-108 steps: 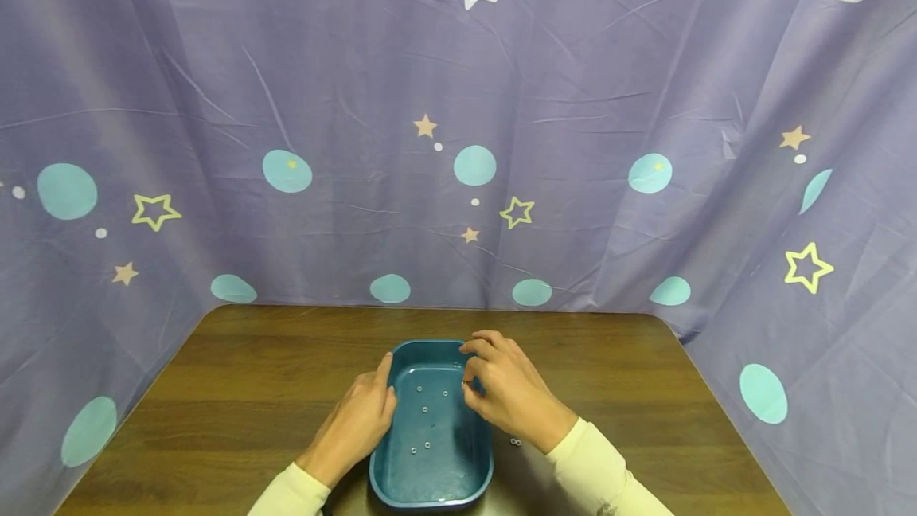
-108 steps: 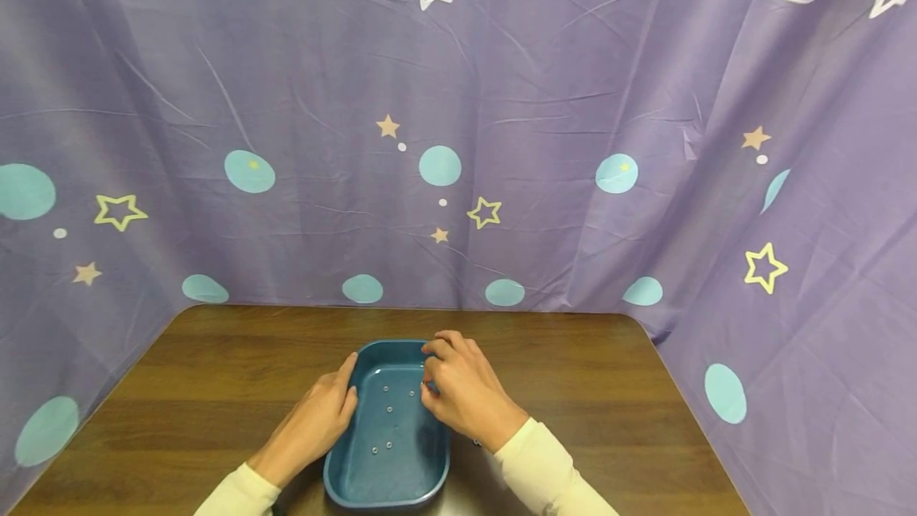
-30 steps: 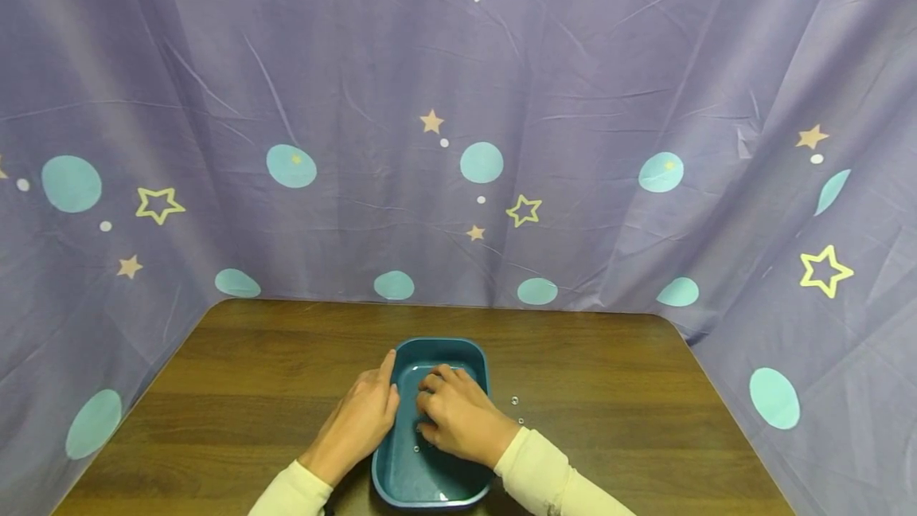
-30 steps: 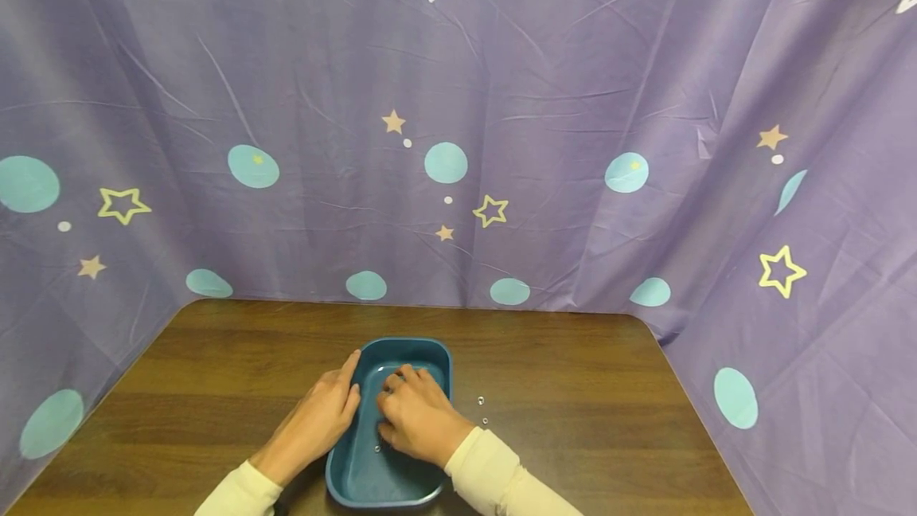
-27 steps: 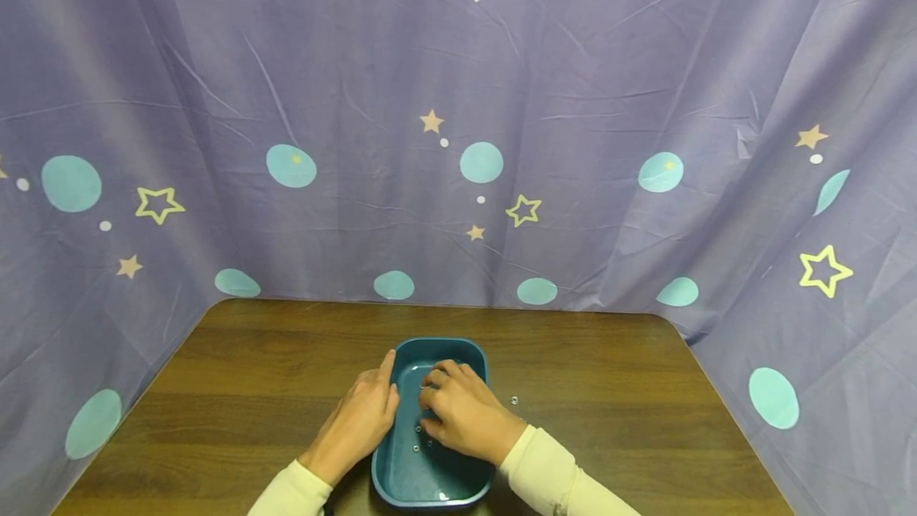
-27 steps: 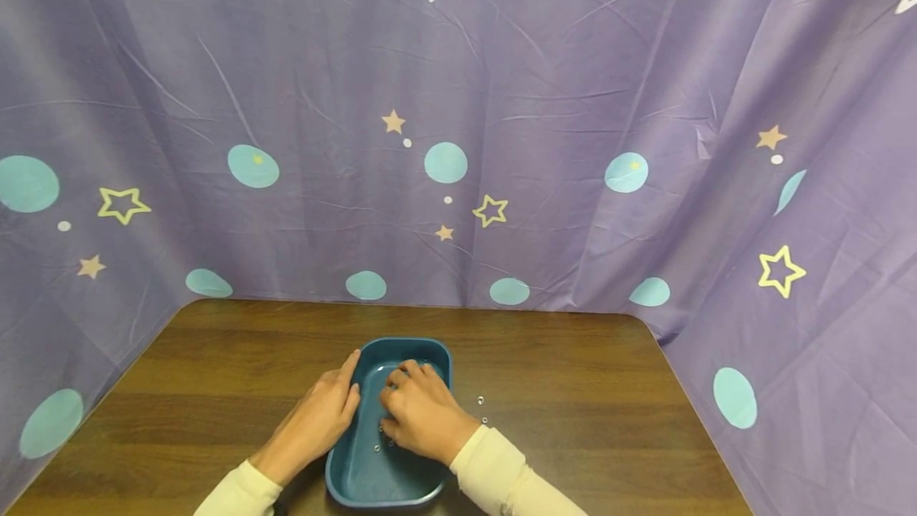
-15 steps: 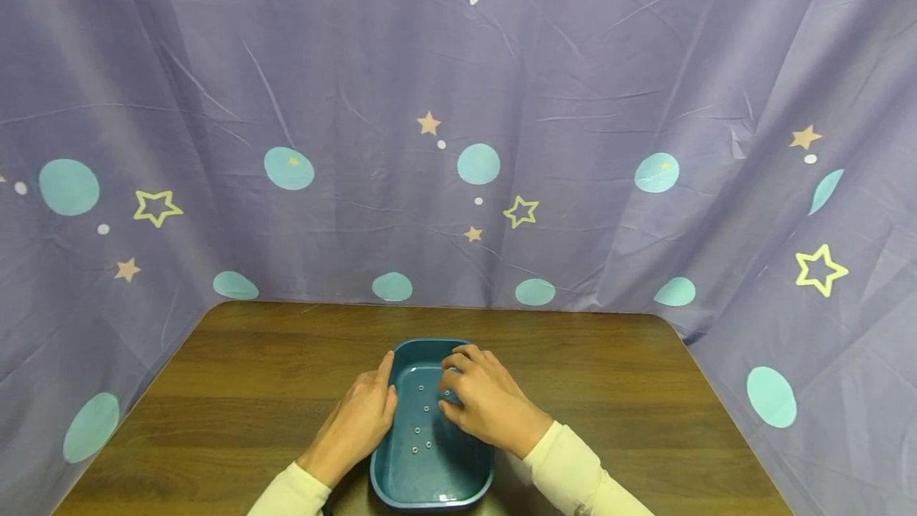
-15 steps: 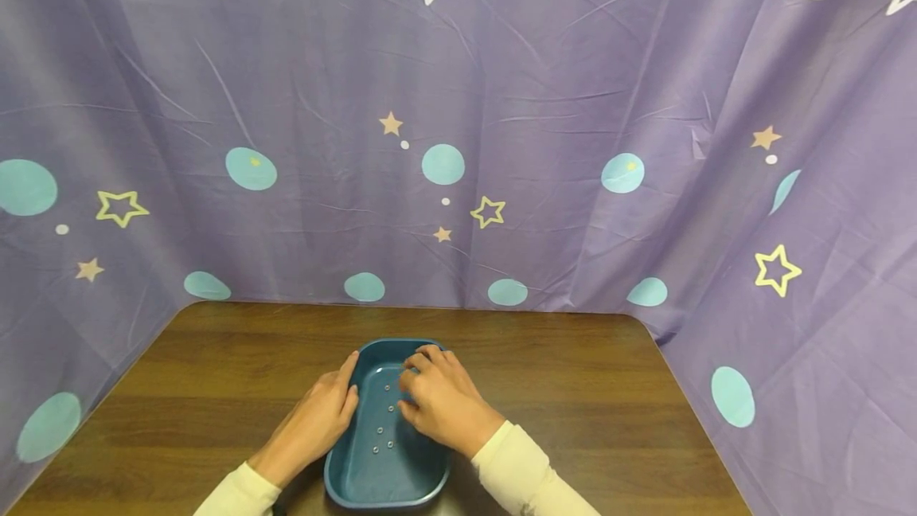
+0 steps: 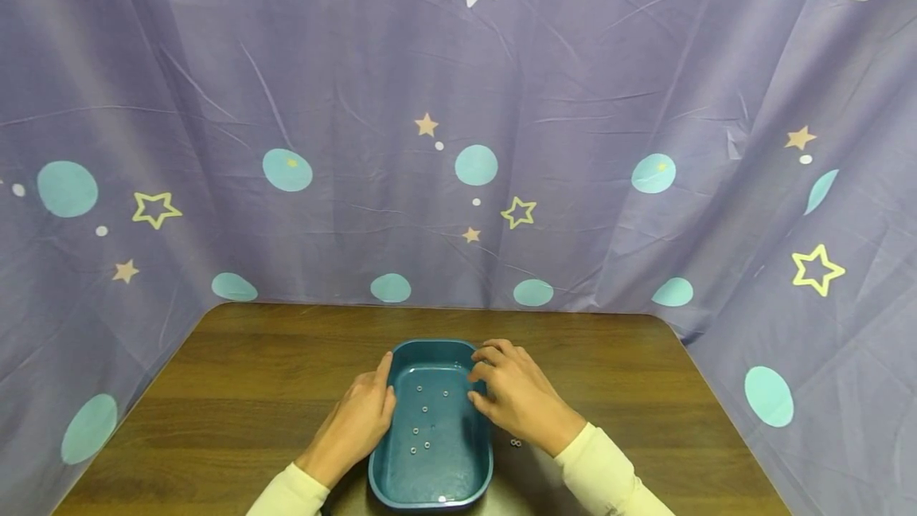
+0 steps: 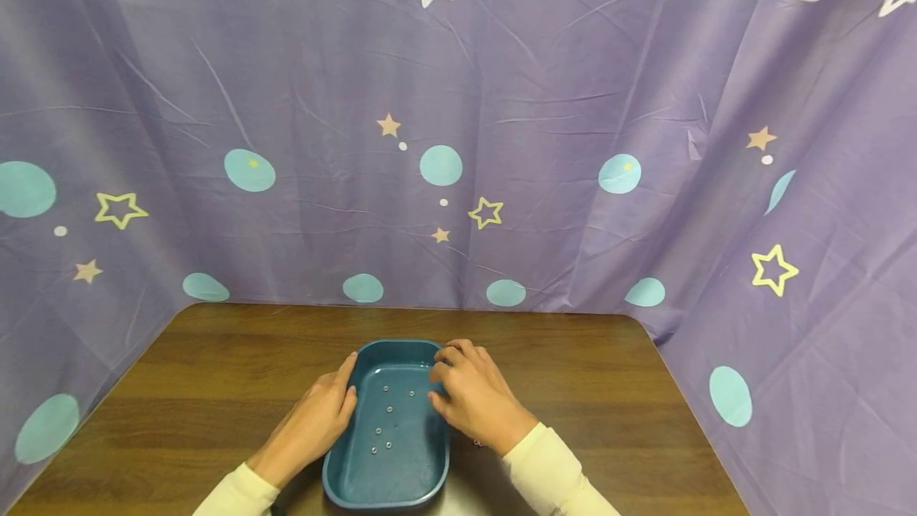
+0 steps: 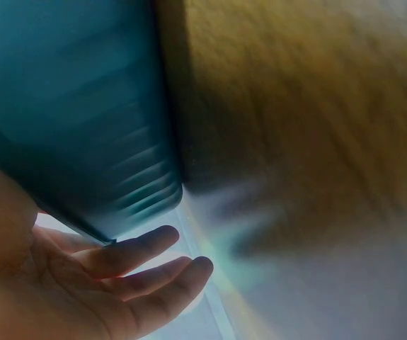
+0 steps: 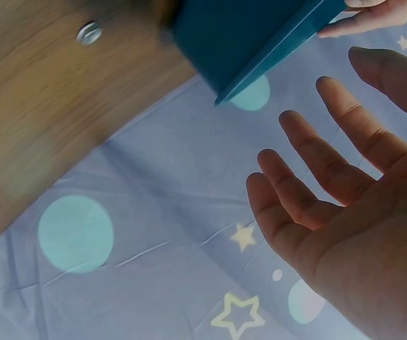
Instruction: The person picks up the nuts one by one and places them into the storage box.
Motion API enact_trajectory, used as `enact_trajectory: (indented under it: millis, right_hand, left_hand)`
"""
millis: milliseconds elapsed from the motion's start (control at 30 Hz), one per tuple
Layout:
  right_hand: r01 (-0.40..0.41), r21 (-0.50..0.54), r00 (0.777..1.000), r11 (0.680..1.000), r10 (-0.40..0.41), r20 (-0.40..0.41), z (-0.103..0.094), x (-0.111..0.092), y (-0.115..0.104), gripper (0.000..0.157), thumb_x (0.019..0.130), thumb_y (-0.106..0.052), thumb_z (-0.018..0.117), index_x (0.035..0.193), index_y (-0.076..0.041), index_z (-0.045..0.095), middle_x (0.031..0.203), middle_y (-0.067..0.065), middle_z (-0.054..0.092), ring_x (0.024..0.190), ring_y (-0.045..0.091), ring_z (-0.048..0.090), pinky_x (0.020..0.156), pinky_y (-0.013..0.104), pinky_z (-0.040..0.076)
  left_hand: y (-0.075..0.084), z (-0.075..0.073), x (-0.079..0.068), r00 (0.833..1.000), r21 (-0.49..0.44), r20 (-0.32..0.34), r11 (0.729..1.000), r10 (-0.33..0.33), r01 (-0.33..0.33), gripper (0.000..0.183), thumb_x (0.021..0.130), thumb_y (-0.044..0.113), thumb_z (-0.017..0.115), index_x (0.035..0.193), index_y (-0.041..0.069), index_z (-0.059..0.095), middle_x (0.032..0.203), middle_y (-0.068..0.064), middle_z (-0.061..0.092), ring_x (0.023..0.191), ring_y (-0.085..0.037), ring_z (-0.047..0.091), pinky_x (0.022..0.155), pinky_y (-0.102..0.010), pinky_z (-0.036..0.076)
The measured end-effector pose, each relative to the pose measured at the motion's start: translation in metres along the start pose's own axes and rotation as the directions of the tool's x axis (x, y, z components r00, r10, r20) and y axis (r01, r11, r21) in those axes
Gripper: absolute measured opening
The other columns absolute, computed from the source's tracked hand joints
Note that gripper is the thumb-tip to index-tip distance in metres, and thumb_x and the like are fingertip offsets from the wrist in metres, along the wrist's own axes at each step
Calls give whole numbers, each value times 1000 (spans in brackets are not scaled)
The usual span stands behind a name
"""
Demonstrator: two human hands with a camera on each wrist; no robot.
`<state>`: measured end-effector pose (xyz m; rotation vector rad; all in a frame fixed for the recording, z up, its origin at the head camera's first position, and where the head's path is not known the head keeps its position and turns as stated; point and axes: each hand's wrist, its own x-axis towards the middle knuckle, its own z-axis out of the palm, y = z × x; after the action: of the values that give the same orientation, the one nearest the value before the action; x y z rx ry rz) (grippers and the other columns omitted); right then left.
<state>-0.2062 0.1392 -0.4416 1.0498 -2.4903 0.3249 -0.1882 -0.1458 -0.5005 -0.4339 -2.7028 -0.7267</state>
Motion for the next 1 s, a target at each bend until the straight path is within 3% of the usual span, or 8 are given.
enact_trajectory:
  millis: [467, 1000]
  right_hand:
    - [-44, -27, 999, 999, 43, -22, -10, -21, 25, 17, 86, -23, 93, 95, -16, 82, 124, 6, 78, 127, 31, 66, 97, 49, 58]
    - [-62, -48, 998, 997, 62, -15, -7, -50, 43, 10, 86, -18, 89, 90, -19, 80, 119, 6, 78, 117, 30, 68, 89, 50, 59]
  left_hand:
    - [0, 0, 0, 1000, 3, -5, 1000, 9, -9, 58, 104, 4, 65, 156, -16, 48, 130, -33, 71, 122, -46, 70, 106, -59, 57]
    - [1, 0, 0, 1000, 8, -16, 1000, 26, -26, 57, 104, 3, 66, 155, -16, 48, 128, -34, 71, 121, -48, 71, 104, -61, 58]
